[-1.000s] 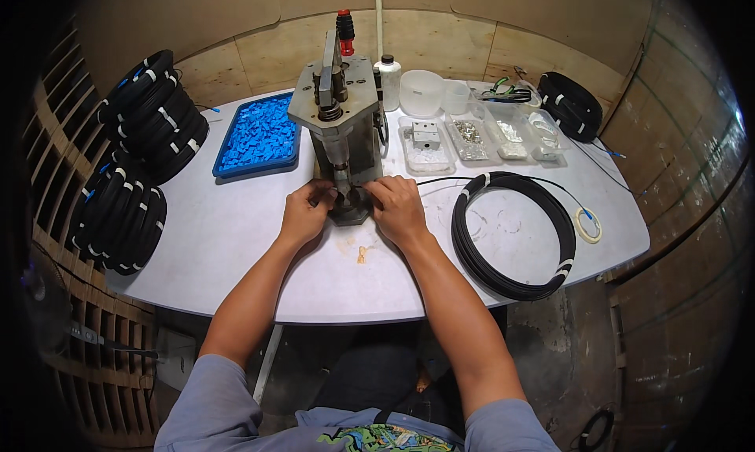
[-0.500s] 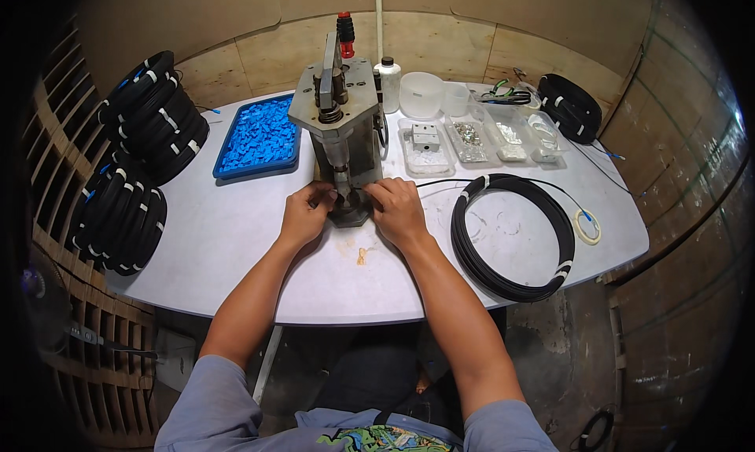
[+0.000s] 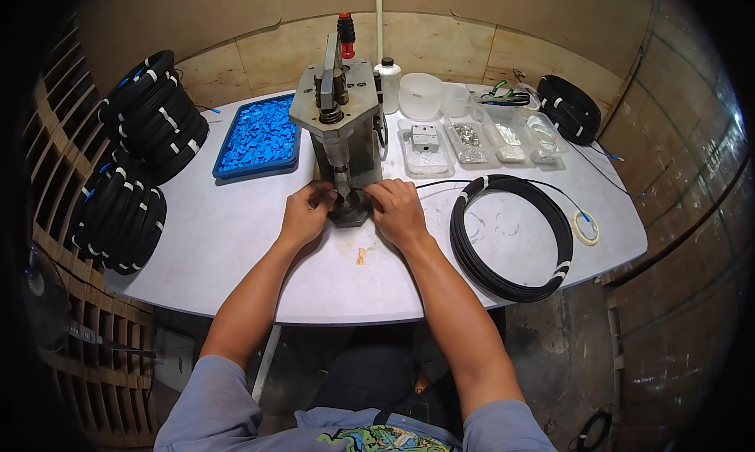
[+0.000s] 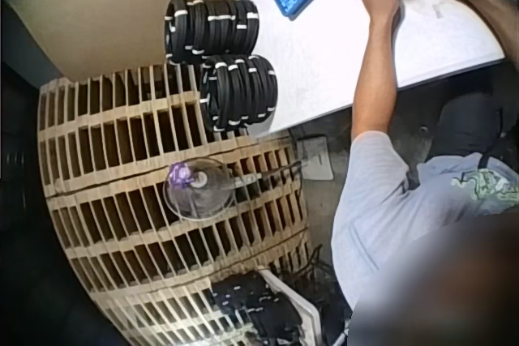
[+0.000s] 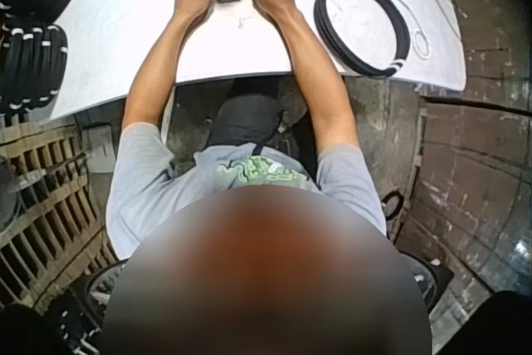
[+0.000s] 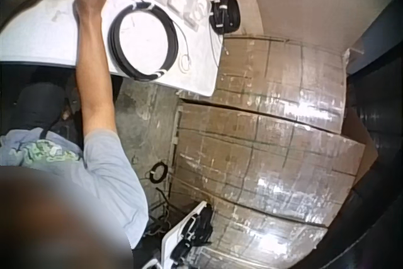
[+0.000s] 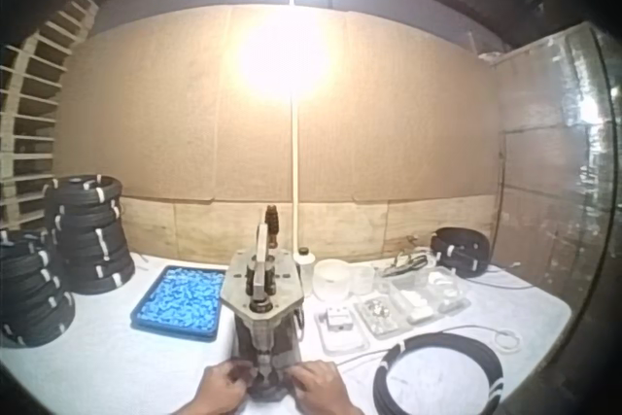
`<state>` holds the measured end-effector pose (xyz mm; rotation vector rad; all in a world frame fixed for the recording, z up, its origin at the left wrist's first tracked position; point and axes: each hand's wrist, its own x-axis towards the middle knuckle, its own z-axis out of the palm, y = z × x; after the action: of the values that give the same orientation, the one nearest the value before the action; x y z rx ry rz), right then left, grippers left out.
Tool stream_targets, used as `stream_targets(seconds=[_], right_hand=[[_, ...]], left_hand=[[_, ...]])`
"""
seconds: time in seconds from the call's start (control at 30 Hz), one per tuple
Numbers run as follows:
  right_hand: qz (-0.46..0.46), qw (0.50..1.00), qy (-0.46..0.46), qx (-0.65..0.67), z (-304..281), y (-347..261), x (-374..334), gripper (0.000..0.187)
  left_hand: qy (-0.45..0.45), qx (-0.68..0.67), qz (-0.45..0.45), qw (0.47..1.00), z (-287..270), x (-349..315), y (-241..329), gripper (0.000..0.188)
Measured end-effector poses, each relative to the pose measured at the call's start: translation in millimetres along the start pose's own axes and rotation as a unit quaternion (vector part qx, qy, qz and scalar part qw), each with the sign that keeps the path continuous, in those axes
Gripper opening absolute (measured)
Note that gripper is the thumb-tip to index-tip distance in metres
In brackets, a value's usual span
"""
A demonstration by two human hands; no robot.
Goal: The recorder attaches small blue components to black cable coils using a mechanical press and manual adjustment.
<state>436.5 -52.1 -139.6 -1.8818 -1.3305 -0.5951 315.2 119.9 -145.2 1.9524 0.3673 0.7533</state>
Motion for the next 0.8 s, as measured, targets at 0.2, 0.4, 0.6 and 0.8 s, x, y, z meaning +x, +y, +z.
stream_targets(seconds=[0.2, 0.4, 0.6, 0.8], right_hand=[[-0.015, 1.0, 0.016, 0.011, 0.9, 1.0, 0.1, 0.025], [-0.017, 1.0, 0.015, 0.016, -1.0, 2.6, -0.5, 0.025], [-0.011, 1.0, 0.006, 0.013, -2.0, 4.8, -0.9, 0.025], [-0.018, 1.0, 0.005, 0.016, -1.0, 5.3, -0.1, 0.024]], left_hand=[[-0.005, 0.011, -0.001, 1.0, -1.7, 0.1, 0.9, 0.023], [0.003, 0.025, 0.0, 1.0, 1.1, 0.4, 3.7, 0.021], [0.008, 0.029, -0.001, 1.0, 1.3, -0.1, 8.4, 0.023], [0.014, 0.029, 0.022, 0.999, -0.6, 0.0, 6.9, 0.022]])
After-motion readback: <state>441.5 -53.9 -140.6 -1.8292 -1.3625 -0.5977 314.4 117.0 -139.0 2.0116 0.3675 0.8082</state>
